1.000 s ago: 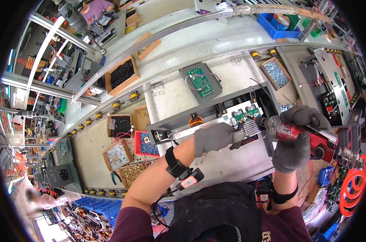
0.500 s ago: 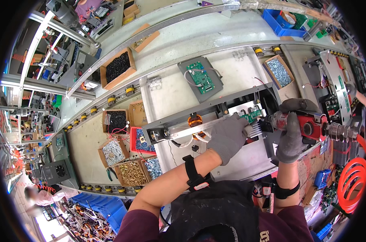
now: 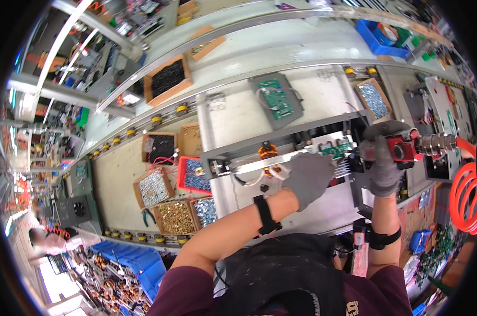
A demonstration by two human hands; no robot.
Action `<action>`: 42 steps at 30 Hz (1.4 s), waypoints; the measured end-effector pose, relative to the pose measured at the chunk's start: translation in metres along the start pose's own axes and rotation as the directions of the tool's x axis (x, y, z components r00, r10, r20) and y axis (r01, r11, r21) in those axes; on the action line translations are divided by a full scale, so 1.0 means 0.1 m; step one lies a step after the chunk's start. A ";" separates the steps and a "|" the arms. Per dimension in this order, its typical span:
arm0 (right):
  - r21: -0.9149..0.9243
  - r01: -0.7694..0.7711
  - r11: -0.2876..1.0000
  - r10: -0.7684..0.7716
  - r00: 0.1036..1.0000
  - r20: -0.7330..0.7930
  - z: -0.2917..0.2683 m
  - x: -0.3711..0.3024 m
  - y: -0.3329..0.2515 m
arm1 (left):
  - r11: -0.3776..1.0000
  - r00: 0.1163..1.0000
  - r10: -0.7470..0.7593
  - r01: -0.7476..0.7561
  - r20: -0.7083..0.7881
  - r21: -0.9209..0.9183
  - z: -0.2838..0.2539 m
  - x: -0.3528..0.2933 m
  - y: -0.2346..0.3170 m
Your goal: Assembling the internal components and housing of an electronic unit on a production line.
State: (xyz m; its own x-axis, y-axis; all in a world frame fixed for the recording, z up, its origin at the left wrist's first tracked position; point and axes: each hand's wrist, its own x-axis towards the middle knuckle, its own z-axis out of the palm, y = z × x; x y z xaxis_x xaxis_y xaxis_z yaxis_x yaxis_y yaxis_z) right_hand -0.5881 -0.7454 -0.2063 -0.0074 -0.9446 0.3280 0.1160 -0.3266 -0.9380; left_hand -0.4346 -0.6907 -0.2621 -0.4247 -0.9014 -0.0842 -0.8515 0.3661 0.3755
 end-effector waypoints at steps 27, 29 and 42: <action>-0.093 -0.087 0.992 0.077 0.992 -0.103 -0.48 -0.66 -0.64 | 0.291 0.177 -0.956 0.637 -0.233 -0.714 0.33 -2.87 -2.79; -0.140 -0.080 0.987 0.067 0.993 -0.099 -0.34 -0.70 -0.80 | 0.264 0.222 -0.964 0.718 -0.148 -0.644 0.38 -2.83 -2.97; -0.194 -0.044 0.980 0.036 0.998 -0.042 0.06 -1.09 -0.93 | 0.735 0.771 -0.630 0.631 -0.095 0.248 0.94 -2.09 -2.57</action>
State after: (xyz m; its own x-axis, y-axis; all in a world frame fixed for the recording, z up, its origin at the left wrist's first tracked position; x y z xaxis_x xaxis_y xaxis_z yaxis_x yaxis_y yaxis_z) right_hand -0.5917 -0.6115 -0.1542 -0.0454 -0.9563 0.2890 -0.0784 -0.2850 -0.9553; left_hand -0.1559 -0.5746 -0.4275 0.2383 -0.9474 -0.2137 -0.9701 -0.2427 -0.0059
